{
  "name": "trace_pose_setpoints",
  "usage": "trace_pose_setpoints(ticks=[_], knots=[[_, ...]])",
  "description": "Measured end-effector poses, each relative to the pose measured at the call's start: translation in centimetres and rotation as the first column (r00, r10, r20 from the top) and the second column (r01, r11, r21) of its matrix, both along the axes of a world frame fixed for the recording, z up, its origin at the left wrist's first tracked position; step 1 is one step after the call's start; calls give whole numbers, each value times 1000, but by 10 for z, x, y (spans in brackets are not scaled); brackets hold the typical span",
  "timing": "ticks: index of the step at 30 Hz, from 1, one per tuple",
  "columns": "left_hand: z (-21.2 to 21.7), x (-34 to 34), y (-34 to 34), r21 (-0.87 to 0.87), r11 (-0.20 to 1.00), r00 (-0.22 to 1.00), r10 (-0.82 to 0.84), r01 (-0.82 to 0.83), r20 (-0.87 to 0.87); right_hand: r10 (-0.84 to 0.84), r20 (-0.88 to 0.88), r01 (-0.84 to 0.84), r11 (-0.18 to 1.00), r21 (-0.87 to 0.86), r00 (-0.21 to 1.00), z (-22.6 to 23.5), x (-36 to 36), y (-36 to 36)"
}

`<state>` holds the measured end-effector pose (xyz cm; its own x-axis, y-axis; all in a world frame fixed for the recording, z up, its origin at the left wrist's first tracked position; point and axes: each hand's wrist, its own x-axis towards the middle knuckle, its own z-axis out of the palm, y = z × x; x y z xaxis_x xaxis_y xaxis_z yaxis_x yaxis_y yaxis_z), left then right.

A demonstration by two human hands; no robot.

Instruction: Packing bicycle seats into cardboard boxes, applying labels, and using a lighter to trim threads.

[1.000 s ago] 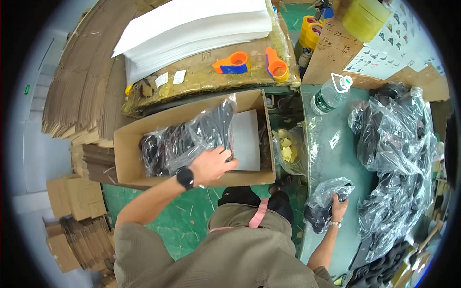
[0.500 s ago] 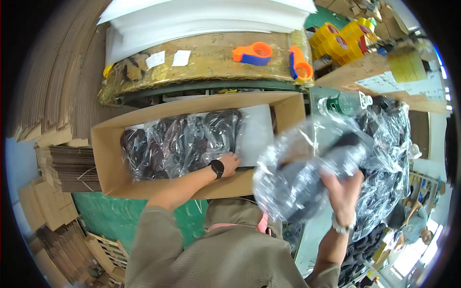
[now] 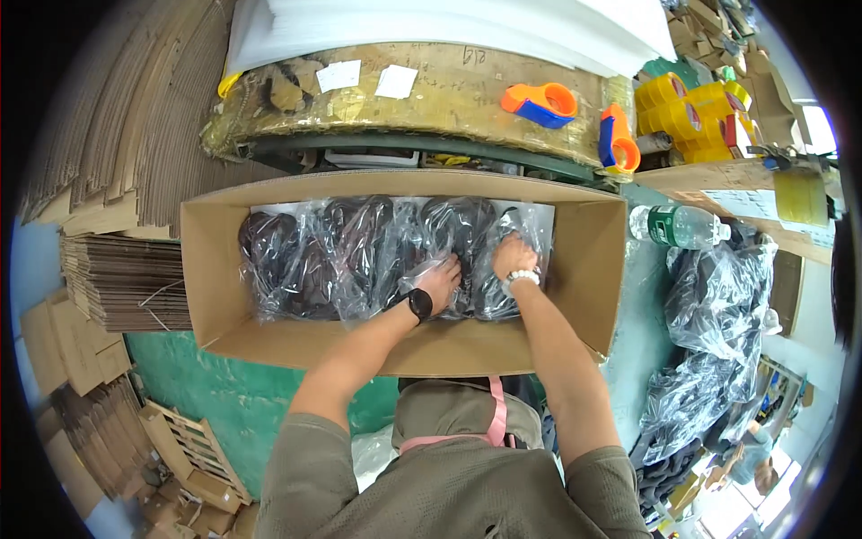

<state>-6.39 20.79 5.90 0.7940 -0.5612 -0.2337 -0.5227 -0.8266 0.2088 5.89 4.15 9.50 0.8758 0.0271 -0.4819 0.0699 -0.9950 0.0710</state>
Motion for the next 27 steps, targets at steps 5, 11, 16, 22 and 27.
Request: trace_pose_setpoints(ticks=[5,11,16,22,27], knots=[[27,8,11,104,995,998,11,-5,-54,-162,-109,185,950,253,981,-28,-33,-1],[64,22,16,69,997,995,25,-19,-94,-246,-172,298,851,432,954,-28,-44,10],[84,46,-36,-324,903,959,257,-281,-117,-124,8,74,642,763,992,89,-35,-30],[75,54,-41,115,966,966,243,-232,-85,-630,569,64,698,713,529,182,-59,-237],[82,64,-74,296,939,977,205,-177,-65,-609,779,681,634,366,148,47,-103,-518]])
